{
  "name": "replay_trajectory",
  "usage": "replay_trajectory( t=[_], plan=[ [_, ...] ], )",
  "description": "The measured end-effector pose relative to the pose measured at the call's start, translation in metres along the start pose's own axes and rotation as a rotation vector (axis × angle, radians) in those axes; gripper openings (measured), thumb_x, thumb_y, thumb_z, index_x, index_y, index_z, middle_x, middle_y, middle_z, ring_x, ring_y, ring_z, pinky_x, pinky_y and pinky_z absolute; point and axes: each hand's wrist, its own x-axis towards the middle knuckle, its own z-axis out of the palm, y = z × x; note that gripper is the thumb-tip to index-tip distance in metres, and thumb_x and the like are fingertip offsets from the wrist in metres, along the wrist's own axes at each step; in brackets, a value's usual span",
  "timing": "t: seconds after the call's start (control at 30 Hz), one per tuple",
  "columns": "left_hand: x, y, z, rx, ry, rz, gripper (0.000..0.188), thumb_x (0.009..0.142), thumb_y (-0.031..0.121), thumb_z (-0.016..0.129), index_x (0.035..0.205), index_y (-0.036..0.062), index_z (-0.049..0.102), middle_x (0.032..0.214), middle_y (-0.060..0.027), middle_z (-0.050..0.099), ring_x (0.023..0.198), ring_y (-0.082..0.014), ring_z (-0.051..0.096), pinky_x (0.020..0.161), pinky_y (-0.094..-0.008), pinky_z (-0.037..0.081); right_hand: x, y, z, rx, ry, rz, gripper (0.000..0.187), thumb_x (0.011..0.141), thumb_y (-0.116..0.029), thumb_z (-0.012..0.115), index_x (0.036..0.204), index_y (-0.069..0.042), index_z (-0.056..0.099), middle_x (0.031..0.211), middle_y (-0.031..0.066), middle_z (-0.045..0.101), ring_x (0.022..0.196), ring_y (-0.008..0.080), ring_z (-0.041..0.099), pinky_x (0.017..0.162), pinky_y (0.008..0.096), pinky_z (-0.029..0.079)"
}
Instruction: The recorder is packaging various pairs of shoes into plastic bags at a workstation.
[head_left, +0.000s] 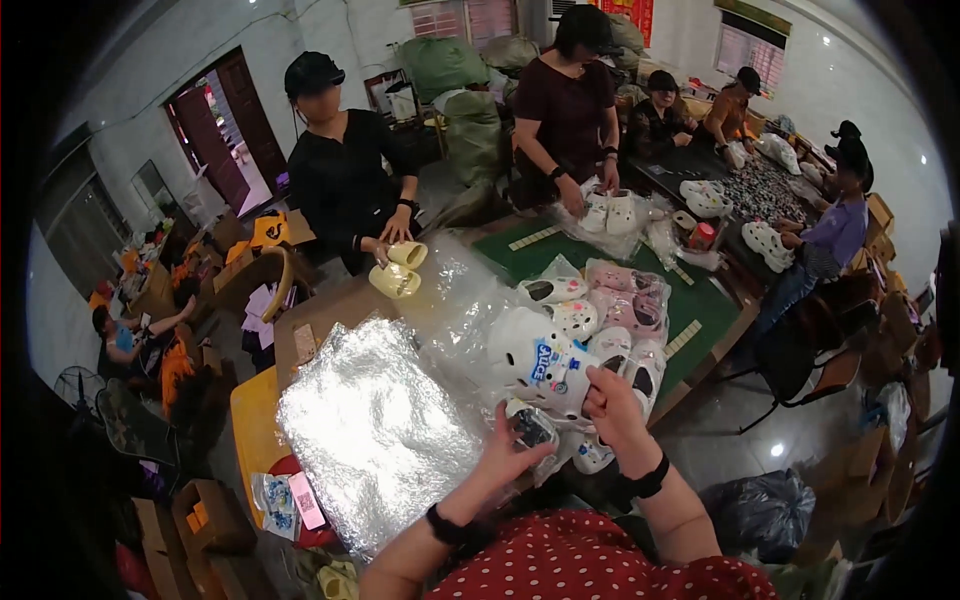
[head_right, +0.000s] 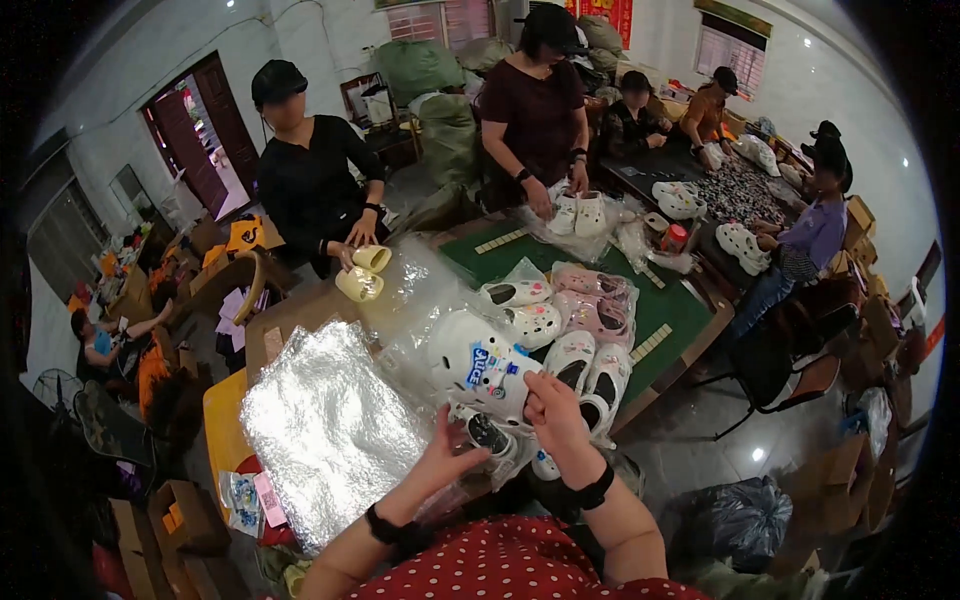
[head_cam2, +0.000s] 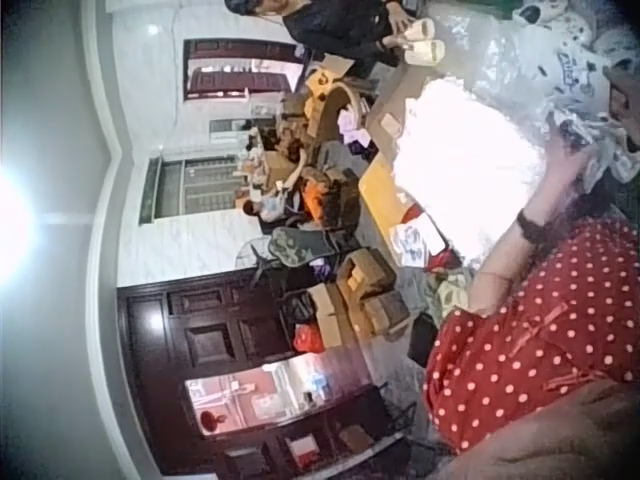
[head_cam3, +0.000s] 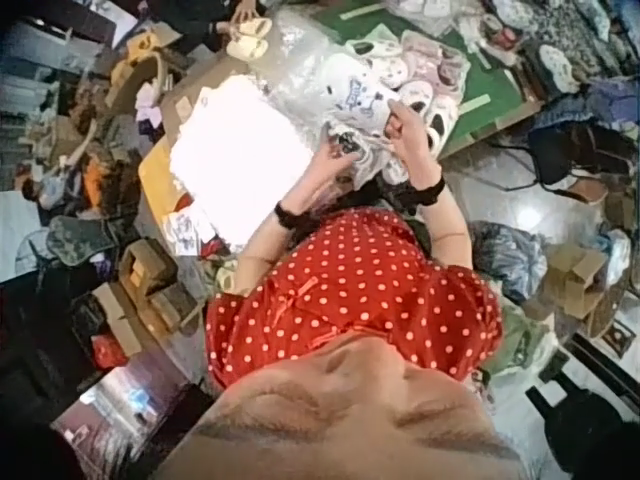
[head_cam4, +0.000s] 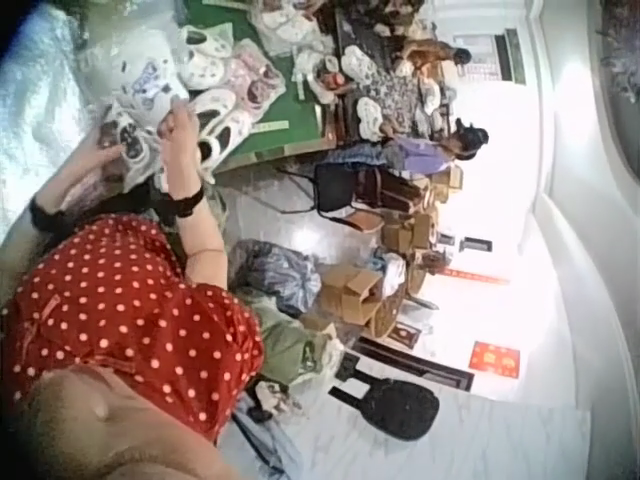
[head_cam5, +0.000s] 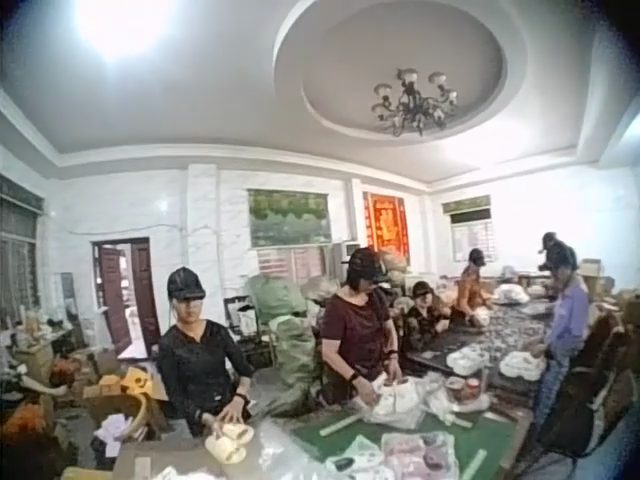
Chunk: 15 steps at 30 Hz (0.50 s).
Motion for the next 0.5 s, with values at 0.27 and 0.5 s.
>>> replay_trajectory(
  t=[0.27,0.5],
  plan=[
    [0.068,-0.015,0.066,-0.360,0.120,0.234,0.078,0.076,0.003,0.079,0.133,0.0036,0.026,0.125,-0.0147,0.051,0.113,-0.0234,0.056,0.093,-0.0357,0.051,-0.013,-0.032,-0.013,-0.185,-0.133,-0.055,0.012,0.095,-0.013,0.059,0.092,-0.002,0.056,0.063,-0.0063,0.042,0.052,0.0022,0.033,0.047,0.0200,0.027],
    [0.078,-0.016,0.067,-0.336,0.130,0.131,0.071,0.078,0.007,0.078,0.131,0.0018,0.031,0.118,-0.0129,0.056,0.104,-0.0201,0.060,0.084,-0.0320,0.052,0.009,-0.069,-0.097,-0.854,0.023,-0.272,0.019,0.089,-0.013,0.062,0.102,-0.003,0.072,0.074,0.0004,0.064,0.060,0.0041,0.049,0.053,0.0205,0.039]
  ],
)
